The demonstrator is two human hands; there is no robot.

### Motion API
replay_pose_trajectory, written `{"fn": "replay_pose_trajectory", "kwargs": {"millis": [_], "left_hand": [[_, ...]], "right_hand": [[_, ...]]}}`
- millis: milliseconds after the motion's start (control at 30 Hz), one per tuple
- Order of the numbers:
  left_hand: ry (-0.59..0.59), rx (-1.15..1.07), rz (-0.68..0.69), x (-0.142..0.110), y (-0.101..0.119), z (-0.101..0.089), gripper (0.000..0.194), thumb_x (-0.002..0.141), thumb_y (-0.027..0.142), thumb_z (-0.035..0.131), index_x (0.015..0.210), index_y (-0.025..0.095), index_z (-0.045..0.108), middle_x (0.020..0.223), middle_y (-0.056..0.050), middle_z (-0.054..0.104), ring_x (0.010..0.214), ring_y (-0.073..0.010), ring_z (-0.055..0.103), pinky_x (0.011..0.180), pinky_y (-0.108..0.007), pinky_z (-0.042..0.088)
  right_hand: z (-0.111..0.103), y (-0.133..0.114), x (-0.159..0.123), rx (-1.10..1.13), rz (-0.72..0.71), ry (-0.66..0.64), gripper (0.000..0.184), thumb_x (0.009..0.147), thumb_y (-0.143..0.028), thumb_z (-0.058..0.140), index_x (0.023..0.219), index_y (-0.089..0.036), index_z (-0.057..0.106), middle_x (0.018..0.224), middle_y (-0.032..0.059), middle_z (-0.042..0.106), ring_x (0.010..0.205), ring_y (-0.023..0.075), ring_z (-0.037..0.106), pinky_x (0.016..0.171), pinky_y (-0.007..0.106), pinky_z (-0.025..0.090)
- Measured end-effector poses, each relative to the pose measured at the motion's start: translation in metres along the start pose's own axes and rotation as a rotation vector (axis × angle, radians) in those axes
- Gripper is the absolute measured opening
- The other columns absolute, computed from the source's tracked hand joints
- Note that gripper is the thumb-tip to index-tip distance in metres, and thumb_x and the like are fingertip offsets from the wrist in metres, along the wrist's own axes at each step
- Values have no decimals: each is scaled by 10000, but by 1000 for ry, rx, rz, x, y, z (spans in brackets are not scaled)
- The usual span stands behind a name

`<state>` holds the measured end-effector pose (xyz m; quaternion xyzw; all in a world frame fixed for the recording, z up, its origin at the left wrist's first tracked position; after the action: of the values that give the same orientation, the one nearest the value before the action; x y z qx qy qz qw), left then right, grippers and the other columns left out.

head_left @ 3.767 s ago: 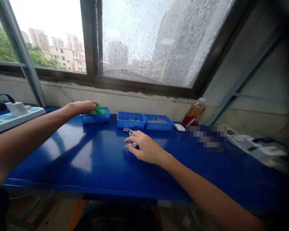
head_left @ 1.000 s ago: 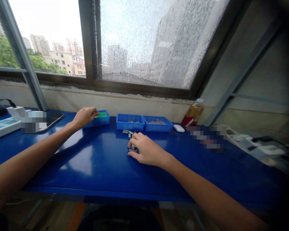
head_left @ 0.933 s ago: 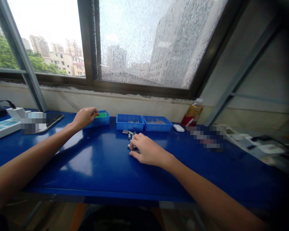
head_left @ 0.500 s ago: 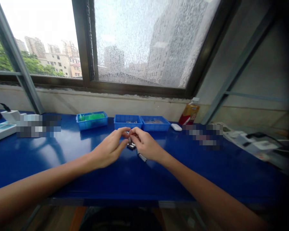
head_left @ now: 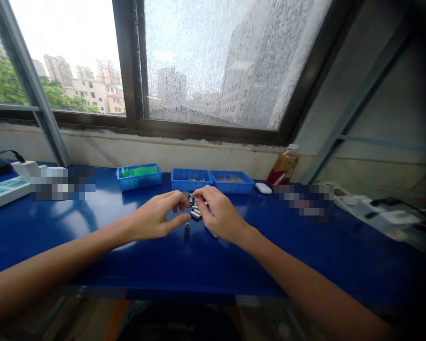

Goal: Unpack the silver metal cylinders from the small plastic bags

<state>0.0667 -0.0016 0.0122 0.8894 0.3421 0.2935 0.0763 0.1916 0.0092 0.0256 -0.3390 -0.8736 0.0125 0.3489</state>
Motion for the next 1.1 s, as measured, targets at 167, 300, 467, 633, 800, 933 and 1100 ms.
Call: {"fn": "replay_pose_trajectory", "kwargs": {"millis": [167, 300, 467, 633, 800, 933, 1100], "left_hand": [[-230, 79, 53, -5, 6, 21, 219, 779, 317, 551, 970, 210, 533, 905, -56, 588, 769, -182, 569, 676, -291, 442], [-227, -116, -29, 0, -5, 22, 106, 802, 208, 502, 880, 172, 564, 771, -20, 594, 671, -135, 555, 638, -262, 432], [-9, -696, -287, 6, -28, 8, 201, 772, 258, 584, 888, 145, 466, 768, -23, 615, 719, -127, 582, 669, -263, 452], [-18, -784, -356, 7, -29, 12, 235, 820, 359, 530, 834, 137, 454, 727, -32, 627, 662, -116, 578, 642, -262, 453], [-64, -624, -345, 7, -24, 17, 352, 877, 417, 389, 720, 126, 511, 704, -35, 605, 653, -119, 560, 645, -270, 457], [22, -559, -284, 7, -24, 10, 260, 855, 381, 446, 855, 132, 524, 783, -31, 591, 703, -125, 554, 655, -265, 457], [102, -335, -164, 6, -21, 3, 172, 811, 277, 531, 926, 149, 540, 846, -32, 603, 749, -130, 550, 671, -252, 438]], "right_hand": [[2, -2, -1, 2, -29, -24, 172, 835, -129, 412, 943, -134, 546, 894, 83, 597, 860, 179, 527, 788, 318, 421], [8, -2, -2, 12, -48, -52, 176, 834, -126, 416, 957, -134, 542, 891, 80, 597, 853, 176, 527, 788, 316, 426], [9, -2, -4, 27, -34, -46, 206, 818, -214, 500, 1017, -158, 502, 845, 54, 565, 807, 171, 516, 738, 307, 429], [12, -5, -4, 26, -67, -21, 232, 780, -184, 544, 1002, -173, 478, 847, 44, 552, 774, 159, 512, 705, 285, 417], [10, -8, -2, -14, -89, -13, 13, 804, -173, 513, 817, -172, 515, 787, 35, 549, 747, 149, 498, 681, 268, 396], [8, -3, -1, -48, -33, 12, 130, 835, -239, 487, 730, -171, 521, 727, 22, 535, 703, 136, 485, 649, 260, 376], [12, 6, 0, -17, 20, 2, 300, 878, -302, 424, 618, -170, 496, 642, 8, 502, 644, 119, 468, 594, 246, 352]]}}
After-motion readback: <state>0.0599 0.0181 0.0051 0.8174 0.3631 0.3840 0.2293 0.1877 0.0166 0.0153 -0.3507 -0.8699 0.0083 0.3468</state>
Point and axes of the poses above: each hand's wrist, its own x-axis towards the middle knuckle, its own z-axis out of the palm, y = z × x, the point moved 6 cm from there along x, towards the middle knuckle
